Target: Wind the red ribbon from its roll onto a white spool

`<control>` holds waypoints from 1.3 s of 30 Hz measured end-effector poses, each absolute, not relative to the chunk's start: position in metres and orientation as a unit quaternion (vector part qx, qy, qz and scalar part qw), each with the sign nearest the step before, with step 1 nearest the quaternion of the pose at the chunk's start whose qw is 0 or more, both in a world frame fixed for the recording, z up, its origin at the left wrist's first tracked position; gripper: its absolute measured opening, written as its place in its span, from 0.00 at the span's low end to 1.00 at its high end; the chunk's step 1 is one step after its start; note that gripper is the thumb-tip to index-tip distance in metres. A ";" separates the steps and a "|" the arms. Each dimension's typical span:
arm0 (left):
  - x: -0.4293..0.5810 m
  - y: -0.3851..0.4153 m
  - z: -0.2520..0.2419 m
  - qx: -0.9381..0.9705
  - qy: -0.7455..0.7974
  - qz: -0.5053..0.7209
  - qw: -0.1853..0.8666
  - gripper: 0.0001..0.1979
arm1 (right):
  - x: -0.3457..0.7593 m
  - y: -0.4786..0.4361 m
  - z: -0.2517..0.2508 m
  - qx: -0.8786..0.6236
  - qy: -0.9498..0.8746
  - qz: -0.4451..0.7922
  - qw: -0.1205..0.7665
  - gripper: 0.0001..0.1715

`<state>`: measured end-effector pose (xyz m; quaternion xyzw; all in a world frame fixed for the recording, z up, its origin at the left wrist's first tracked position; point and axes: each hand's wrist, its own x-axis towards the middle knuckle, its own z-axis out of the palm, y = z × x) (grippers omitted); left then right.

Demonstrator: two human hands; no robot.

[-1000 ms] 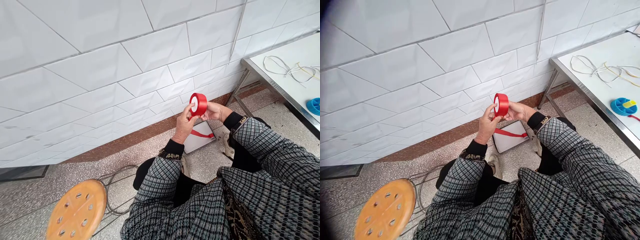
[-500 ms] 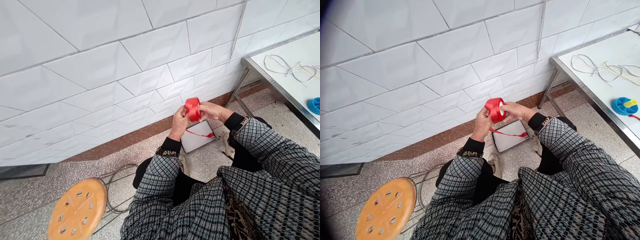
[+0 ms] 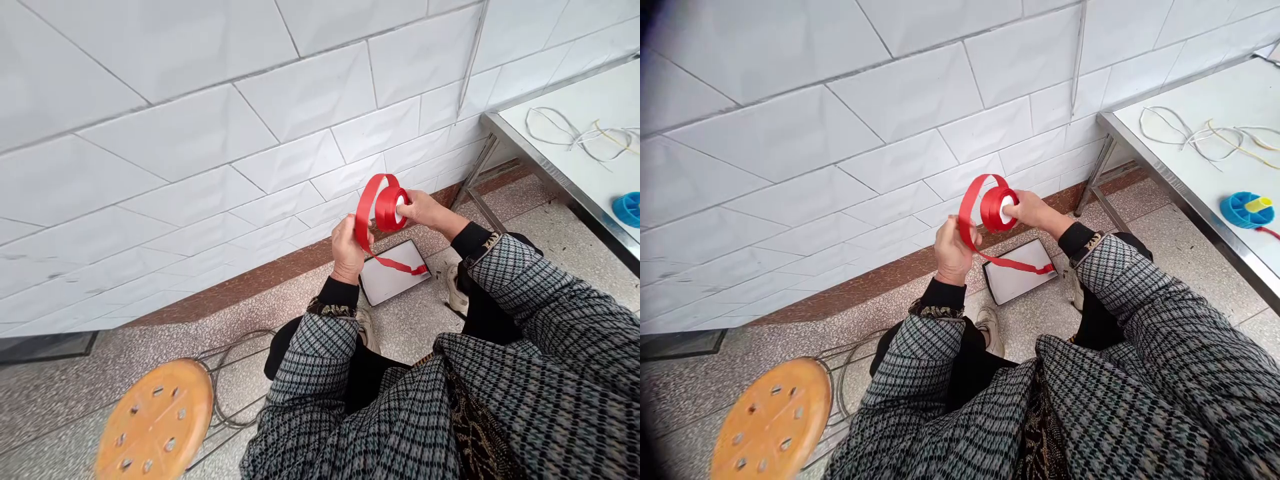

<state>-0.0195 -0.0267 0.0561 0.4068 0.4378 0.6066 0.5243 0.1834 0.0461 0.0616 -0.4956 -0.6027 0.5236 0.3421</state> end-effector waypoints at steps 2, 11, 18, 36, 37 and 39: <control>-0.024 -0.022 0.058 0.393 0.465 0.601 0.518 0.39 | 0.187 0.045 0.063 -0.495 -0.690 0.430 0.306 0.11; -0.024 -0.019 0.052 0.401 0.473 0.481 0.620 0.41 | 0.190 0.041 0.057 -0.451 -0.838 0.231 0.202 0.37; -0.023 -0.020 0.041 0.496 0.438 0.486 0.571 0.39 | 0.188 0.041 0.069 -0.518 -0.782 0.281 0.202 0.22; -0.015 -0.016 0.039 0.505 0.515 0.464 0.514 0.11 | 0.187 0.027 0.084 -0.450 -0.873 0.184 -0.049 0.28; -0.014 -0.016 0.038 0.503 0.505 0.471 0.519 0.11 | 0.187 0.027 0.084 -0.443 -0.874 0.190 -0.062 0.29; -0.009 -0.017 0.037 0.477 0.492 0.494 0.536 0.12 | 0.187 0.026 0.083 -0.435 -0.875 0.203 -0.073 0.34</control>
